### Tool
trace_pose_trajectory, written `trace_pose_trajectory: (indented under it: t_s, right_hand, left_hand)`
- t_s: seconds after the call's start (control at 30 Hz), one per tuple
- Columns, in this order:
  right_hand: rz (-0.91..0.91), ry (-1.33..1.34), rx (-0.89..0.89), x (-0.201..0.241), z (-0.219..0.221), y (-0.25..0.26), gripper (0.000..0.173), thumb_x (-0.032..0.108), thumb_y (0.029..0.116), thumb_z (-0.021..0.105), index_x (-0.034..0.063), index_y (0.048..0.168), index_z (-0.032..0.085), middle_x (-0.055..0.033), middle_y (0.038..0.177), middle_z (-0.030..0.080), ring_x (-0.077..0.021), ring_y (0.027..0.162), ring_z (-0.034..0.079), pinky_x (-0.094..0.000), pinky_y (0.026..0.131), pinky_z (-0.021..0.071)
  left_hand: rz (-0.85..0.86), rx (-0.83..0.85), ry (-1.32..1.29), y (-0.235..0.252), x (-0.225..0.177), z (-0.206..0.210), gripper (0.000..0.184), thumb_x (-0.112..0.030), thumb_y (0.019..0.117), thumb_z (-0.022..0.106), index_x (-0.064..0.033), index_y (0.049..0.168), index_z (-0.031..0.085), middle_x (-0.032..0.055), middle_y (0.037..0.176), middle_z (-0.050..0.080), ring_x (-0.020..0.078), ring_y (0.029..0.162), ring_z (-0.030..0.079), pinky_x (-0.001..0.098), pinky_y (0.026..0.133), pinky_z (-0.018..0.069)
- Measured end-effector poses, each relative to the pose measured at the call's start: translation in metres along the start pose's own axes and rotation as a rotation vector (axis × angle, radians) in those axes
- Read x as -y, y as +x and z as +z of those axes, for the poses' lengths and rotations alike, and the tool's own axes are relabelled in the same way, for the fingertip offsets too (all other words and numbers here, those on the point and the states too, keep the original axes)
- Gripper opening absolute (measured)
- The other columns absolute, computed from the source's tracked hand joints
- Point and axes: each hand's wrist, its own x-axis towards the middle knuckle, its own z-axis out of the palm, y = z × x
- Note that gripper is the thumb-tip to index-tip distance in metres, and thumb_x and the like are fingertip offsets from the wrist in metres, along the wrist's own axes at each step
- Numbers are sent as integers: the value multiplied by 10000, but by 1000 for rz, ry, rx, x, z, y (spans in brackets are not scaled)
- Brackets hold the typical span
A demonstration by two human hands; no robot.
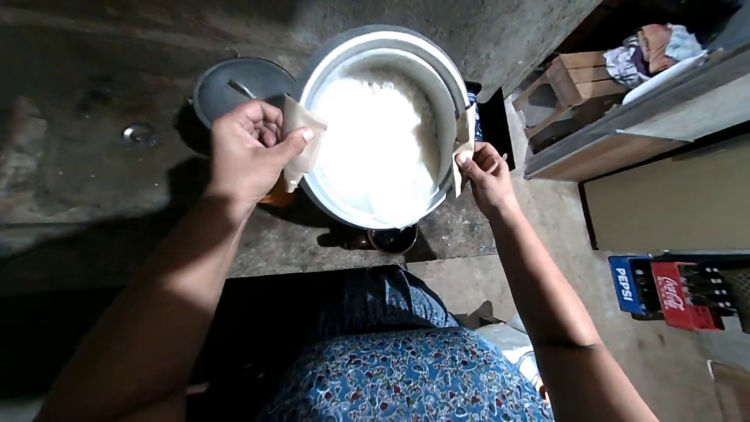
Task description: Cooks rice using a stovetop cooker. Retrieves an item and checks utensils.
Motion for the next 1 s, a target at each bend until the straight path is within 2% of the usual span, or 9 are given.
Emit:
trace_pose_trajectory:
  t_s: [0.3,0.63,1.0]
  right_hand:
    - [-55,36,0,-8,7,-2,222,82,964,652,57,1165,561,25,945,666,-45,829,667,-241,795,587]
    - [-127,71,14,-18,12,-4,231,59,950,659,65,1159,560,36,965,680,-44,865,677,-250,827,590]
    - [-174,90,1,-23,10,-13,239,72,951,670,88,1165,565,48,985,683,-38,878,677,-243,828,589]
  left_hand:
    - [46,7,-24,-2,10,-5,225,-193,850,764,-130,980,591,-163,819,539,-111,705,513,71,674,449]
    - [99,-28,-7,-12,11,-7,225,-215,853,760,-115,977,601,-171,812,541,-123,696,502,63,653,433]
    - [118,-18,-34,-20,13,-5,245,-216,844,775,-126,981,594,-170,822,554,-115,706,524,68,664,454]
